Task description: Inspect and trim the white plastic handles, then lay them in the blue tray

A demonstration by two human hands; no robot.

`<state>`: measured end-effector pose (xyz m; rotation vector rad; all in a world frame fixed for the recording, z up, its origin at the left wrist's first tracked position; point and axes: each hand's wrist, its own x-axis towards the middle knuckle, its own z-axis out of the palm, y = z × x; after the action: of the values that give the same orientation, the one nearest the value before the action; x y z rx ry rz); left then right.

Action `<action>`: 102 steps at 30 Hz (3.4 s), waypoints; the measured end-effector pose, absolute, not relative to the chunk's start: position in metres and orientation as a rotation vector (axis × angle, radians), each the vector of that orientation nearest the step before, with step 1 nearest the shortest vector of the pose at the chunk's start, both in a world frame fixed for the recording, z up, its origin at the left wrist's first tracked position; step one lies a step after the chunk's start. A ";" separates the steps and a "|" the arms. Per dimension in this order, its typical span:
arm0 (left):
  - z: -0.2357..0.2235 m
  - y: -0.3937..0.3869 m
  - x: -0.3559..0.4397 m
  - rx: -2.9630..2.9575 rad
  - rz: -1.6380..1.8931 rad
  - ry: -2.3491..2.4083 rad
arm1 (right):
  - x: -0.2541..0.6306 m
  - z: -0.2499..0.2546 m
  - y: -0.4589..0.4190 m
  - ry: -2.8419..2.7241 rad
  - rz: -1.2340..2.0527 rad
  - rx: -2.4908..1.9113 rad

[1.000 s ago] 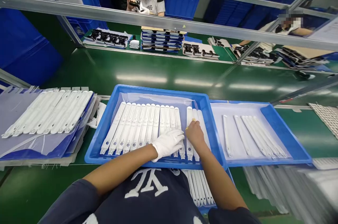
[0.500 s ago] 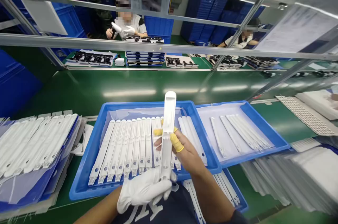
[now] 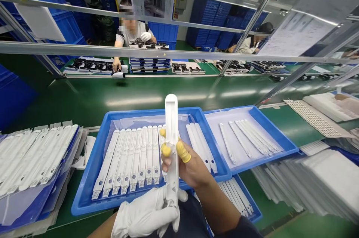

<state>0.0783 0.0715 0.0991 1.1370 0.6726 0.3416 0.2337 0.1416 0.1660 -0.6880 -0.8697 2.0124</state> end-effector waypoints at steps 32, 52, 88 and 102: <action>0.117 0.078 0.082 0.900 0.679 0.463 | 0.213 0.188 0.164 -0.806 1.780 -0.731; 0.101 0.083 0.069 1.690 1.436 0.812 | 0.219 0.173 0.138 -0.851 1.925 -0.701; 0.049 0.172 0.128 2.136 0.476 1.246 | 0.296 0.067 0.216 -1.595 0.975 -2.245; 0.010 0.169 0.185 2.381 0.142 1.104 | 0.311 0.049 0.221 -2.175 0.576 -2.413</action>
<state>0.1847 0.1686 0.0101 2.3808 1.1039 0.1425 0.3110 0.2207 0.0488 -2.4125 -2.1746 0.5762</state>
